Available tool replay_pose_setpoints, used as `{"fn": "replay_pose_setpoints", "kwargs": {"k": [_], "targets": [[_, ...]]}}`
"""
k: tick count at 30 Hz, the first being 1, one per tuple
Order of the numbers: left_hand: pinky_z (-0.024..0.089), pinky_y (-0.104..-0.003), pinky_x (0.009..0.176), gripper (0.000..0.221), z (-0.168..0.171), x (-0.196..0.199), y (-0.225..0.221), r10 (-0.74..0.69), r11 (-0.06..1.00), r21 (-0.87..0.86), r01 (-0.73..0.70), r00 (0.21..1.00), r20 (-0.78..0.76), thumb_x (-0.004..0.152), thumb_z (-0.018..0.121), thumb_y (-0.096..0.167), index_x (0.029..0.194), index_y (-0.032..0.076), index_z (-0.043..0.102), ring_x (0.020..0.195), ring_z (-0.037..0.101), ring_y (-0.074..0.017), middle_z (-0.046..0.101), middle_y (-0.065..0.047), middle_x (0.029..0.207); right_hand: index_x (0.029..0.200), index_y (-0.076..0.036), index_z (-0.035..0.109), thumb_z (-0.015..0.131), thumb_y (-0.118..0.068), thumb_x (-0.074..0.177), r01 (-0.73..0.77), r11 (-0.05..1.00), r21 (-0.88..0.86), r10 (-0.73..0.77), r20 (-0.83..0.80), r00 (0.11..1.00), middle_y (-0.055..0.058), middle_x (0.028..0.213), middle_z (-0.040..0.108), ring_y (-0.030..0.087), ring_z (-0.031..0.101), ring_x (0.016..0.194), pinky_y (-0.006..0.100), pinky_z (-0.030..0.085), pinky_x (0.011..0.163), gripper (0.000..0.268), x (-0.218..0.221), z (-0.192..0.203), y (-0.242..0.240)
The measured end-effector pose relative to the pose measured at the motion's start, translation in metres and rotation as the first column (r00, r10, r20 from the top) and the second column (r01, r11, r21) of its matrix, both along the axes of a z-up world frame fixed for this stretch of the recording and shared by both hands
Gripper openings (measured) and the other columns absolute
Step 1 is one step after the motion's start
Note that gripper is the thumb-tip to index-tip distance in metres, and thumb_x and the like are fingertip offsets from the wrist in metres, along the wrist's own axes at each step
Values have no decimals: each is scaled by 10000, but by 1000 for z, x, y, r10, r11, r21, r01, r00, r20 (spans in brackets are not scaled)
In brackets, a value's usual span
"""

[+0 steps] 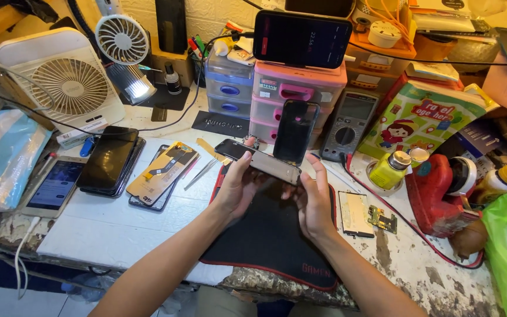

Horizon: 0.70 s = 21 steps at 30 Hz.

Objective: Cleaning and preparing a smartphone back panel by removing old residue and applying new adhesive strips for reassembly.

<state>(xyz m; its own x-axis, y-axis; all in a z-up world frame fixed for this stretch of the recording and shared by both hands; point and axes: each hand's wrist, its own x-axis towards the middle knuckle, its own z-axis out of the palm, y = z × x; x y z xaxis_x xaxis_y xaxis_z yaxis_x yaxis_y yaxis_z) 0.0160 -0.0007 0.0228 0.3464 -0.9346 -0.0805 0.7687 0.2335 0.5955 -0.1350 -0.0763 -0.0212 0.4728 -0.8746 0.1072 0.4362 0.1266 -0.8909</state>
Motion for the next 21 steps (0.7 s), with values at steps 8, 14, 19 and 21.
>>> {"fn": "replay_pose_setpoints", "kwargs": {"k": [8, 14, 19, 21], "targets": [[573, -571, 894, 1163, -48, 26, -16, -170, 970, -160, 182, 982, 86, 718, 316, 980, 1352, 54, 622, 1134, 687, -337, 713, -210, 1216, 1615, -125, 206, 763, -77, 844, -202, 979, -15, 192, -239, 952, 268, 1036, 674, 276, 712, 802, 379, 603, 740, 952, 9, 4, 23], [555, -589, 939, 1232, -39, 17, -11, -119, 985, -123, 123, 992, 39, 654, 341, 1026, 1317, 36, 656, 1146, 683, -366, 716, -219, 1206, 1615, -104, 181, 767, -62, 855, -281, 959, -32, 261, -282, 923, 241, 968, 676, 262, 738, 739, 348, 621, 737, 960, 16, -16, 22], [556, -566, 951, 1222, -41, 23, -9, -148, 988, -39, 148, 989, -11, 667, 329, 1022, 1316, 39, 657, 1128, 693, -364, 718, -221, 1201, 1613, -74, 191, 762, -82, 869, -292, 953, -86, 256, -290, 922, 191, 893, 667, 205, 721, 681, 305, 599, 713, 938, 14, -16, 24], [564, -554, 955, 1217, -46, 25, -14, -148, 989, -4, 148, 987, -56, 659, 355, 1017, 1297, 27, 662, 1114, 702, -367, 721, -217, 1198, 1592, -72, 238, 631, -287, 977, -291, 948, -128, 238, -321, 917, 163, 751, 677, 206, 706, 569, 279, 567, 609, 762, 11, -10, 25]]}}
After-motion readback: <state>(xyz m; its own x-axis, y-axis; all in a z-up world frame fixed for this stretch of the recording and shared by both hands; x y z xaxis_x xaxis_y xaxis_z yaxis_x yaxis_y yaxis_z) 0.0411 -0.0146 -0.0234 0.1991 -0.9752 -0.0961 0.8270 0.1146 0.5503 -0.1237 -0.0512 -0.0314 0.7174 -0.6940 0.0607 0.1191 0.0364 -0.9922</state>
